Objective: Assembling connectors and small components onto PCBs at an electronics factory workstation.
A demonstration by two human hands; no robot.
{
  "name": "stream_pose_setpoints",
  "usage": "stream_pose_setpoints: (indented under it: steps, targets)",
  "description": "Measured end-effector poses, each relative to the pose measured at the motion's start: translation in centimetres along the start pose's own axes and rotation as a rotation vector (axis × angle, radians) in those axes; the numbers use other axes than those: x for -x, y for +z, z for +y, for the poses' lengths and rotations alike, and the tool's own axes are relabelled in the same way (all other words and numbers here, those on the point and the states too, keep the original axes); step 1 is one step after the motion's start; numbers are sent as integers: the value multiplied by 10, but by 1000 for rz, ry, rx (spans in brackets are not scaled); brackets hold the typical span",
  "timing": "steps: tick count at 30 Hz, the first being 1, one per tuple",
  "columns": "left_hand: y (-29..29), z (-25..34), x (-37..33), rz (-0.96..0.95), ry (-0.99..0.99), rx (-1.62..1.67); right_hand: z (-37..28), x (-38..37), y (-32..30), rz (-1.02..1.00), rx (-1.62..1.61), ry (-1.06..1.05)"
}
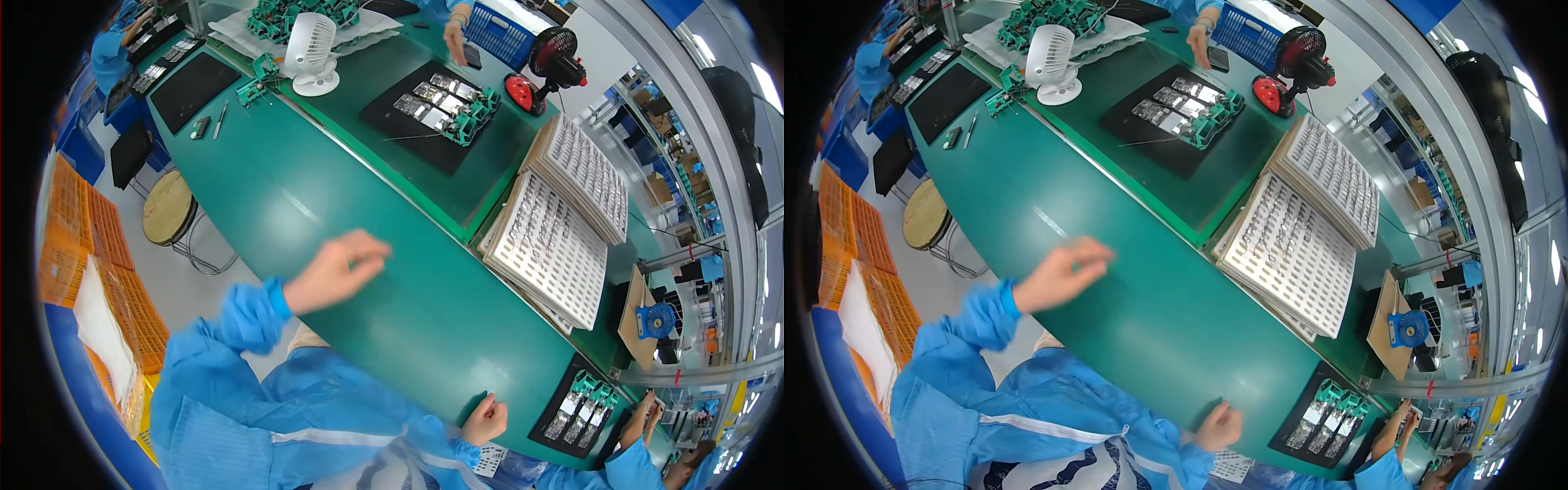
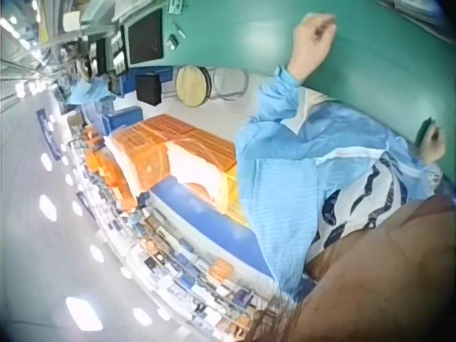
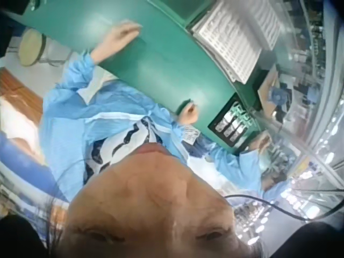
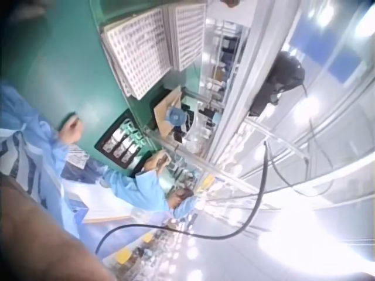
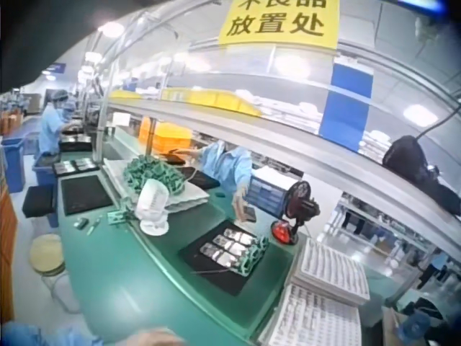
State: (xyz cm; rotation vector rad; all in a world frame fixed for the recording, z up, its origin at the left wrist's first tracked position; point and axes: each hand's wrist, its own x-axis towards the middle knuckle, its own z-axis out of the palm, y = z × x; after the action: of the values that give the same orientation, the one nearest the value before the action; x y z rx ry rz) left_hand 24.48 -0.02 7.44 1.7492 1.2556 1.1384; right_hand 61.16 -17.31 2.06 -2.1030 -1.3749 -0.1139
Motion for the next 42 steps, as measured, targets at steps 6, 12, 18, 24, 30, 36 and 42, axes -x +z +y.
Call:
stream_pose_setpoints:
  steps: [6,12,18,24,30,36,42]
  targets:
    - [-65,-126,-167,417,-97,-210,-13,-16,2,9,27,24]
    - [-63,-160,-265,359,-402,-747,-6,-31,12,44,5,29]
    - [-80,-192,-291,330,-523,-329,-9,-46,16,67,-47,43]
    - [-53,-167,-283,346,-353,-510,-5,-52,15,64,-72,10]
    - [-56,-163,-281,360,-455,-518,0,-55,11,62,-61,-19]
    - [-53,-143,-281,322,-608,-333,4,-49,6,17,-48,-6]
    - [-47,-127,-238,185,-696,-33,6,-43,1,65,-87,-55]
